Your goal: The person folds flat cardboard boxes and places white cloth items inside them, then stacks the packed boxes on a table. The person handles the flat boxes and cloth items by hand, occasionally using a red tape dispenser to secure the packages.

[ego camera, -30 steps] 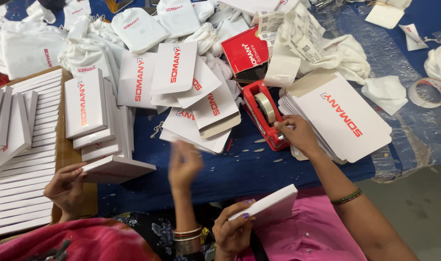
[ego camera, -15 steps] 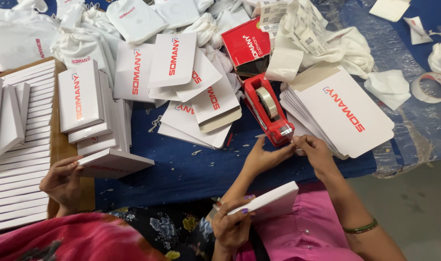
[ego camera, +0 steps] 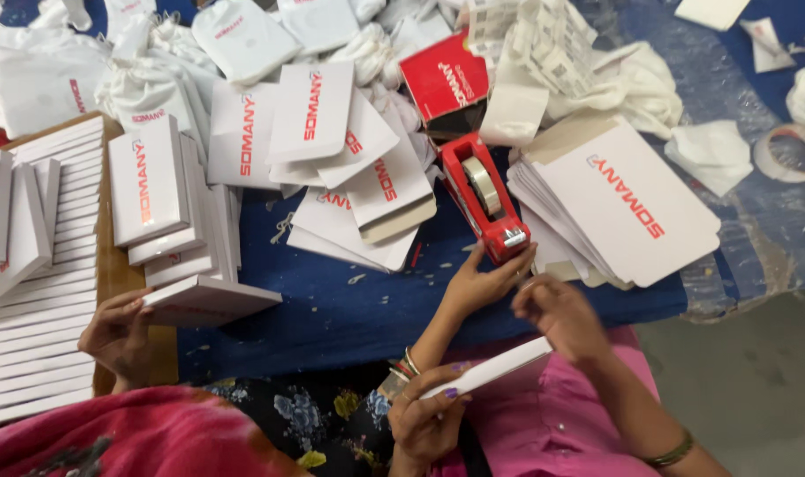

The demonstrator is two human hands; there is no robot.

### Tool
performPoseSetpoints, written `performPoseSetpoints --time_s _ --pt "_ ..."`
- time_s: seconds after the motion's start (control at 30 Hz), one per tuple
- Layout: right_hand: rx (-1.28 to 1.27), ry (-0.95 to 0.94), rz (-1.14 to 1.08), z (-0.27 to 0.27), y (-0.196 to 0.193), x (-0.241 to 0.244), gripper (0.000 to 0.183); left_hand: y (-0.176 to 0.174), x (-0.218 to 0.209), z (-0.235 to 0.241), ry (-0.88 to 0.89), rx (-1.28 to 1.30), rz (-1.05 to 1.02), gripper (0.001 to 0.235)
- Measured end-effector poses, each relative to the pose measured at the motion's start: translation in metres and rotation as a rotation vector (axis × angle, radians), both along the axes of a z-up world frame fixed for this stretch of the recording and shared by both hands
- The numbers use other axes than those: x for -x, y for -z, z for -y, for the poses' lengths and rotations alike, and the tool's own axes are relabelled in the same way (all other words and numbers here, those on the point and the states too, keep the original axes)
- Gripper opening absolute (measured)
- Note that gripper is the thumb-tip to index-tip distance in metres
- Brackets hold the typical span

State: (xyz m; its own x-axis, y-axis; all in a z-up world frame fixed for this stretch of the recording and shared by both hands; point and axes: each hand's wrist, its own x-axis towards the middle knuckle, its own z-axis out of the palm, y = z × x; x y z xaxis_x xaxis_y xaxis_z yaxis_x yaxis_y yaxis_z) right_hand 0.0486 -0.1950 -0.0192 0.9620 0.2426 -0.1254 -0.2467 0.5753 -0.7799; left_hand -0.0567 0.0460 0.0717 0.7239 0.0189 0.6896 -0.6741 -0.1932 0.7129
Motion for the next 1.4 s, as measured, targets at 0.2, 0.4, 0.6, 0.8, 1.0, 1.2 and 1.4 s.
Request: performPoseSetpoints --time_s 0.2,0.4,0.6,0.8,1.0,1.2,1.4 --pt "0.213 0.197 0.674 0.056 -0.118 0.054 0.008 0.0 -0.026 0.03 0.045 0.002 0.085 0.035" --pt "0.601 0.201 0.484 0.051 -0.117 0.089 0.007 0.005 -0.058 0.076 0.124 -0.057 0.167 0.036" --pt "0.487 0.311 0.293 0.049 -0.081 0.089 0.018 0.018 -0.059 0.1 0.155 -0.122 0.244 0.031" --pt "0.59 0.343 0.258 0.047 -0.088 0.085 0.018 0.023 -0.056 0.1 0.215 -0.208 0.264 0.031" --pt "0.778 0.287 0.031 0.05 -0.105 0.075 0.047 0.027 -0.053 0.102 0.236 -0.183 0.286 0.029" --pt "0.63 0.227 0.11 0.053 -0.125 0.055 0.103 0.022 -0.059 0.105 0.253 -0.069 0.166 0.054" --pt "0.638 0.149 0.104 0.041 -0.133 0.038 0.112 0.009 -0.066 0.095 0.108 -0.364 0.156 0.062"
